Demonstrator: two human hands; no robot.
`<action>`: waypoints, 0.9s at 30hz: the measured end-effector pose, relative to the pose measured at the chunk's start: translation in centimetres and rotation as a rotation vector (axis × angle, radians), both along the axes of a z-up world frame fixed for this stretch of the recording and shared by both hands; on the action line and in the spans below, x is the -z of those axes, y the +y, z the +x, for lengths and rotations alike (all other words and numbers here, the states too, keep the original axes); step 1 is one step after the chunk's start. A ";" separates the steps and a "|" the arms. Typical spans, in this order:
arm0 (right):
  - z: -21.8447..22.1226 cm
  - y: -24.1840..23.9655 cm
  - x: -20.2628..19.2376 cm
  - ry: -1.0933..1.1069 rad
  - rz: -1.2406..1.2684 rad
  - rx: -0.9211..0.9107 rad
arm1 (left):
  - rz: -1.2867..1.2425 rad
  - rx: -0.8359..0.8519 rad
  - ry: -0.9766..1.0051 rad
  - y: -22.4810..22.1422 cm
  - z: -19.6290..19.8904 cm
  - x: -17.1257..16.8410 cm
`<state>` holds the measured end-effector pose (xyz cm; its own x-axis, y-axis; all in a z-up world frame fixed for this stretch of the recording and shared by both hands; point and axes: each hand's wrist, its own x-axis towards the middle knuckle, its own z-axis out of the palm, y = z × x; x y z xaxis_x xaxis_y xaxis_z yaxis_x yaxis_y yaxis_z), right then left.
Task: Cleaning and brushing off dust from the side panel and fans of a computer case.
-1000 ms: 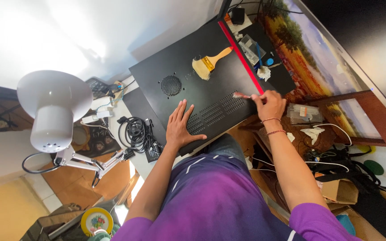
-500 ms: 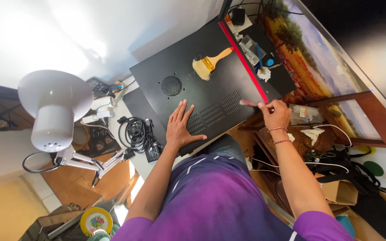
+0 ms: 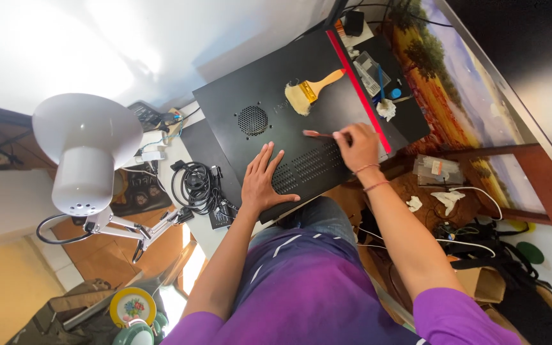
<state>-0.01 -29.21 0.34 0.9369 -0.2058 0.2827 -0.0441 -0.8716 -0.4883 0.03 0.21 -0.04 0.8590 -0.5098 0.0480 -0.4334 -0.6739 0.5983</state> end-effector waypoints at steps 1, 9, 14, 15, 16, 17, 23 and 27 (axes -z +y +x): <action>1.0 1.0 0.3 0.006 0.001 -0.013 | 0.001 -0.013 0.006 0.1 0.0 0.0; 10.1 3.2 -0.3 -0.104 0.030 -0.170 | -0.089 -0.011 -0.041 0.4 0.1 0.0; 13.1 -0.3 0.0 0.005 -0.190 -0.154 | -0.274 -0.145 -0.075 0.7 -0.3 0.3; 13.3 -1.3 0.5 0.086 -0.320 -0.165 | -0.355 -0.228 -0.124 0.6 -0.5 0.7; 13.2 -1.9 0.6 0.090 -0.319 -0.170 | -0.353 -0.234 -0.120 0.6 -0.7 1.6; 13.2 -2.4 0.6 0.116 -0.359 -0.203 | -0.384 -0.344 -0.118 0.6 -0.8 2.4; 11.0 -3.5 -2.7 0.260 -0.365 -0.174 | -0.436 -0.436 -0.086 1.4 -0.5 3.2; 7.4 -1.3 -6.9 0.273 0.056 -0.195 | -0.429 -0.322 -0.098 2.4 0.0 2.8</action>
<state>7.44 -30.52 7.20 0.9997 -0.0235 0.0094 -0.0149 -0.8485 -0.5290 0.02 2.57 -2.85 0.9494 -0.1386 0.2817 -0.3130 -0.4857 0.8162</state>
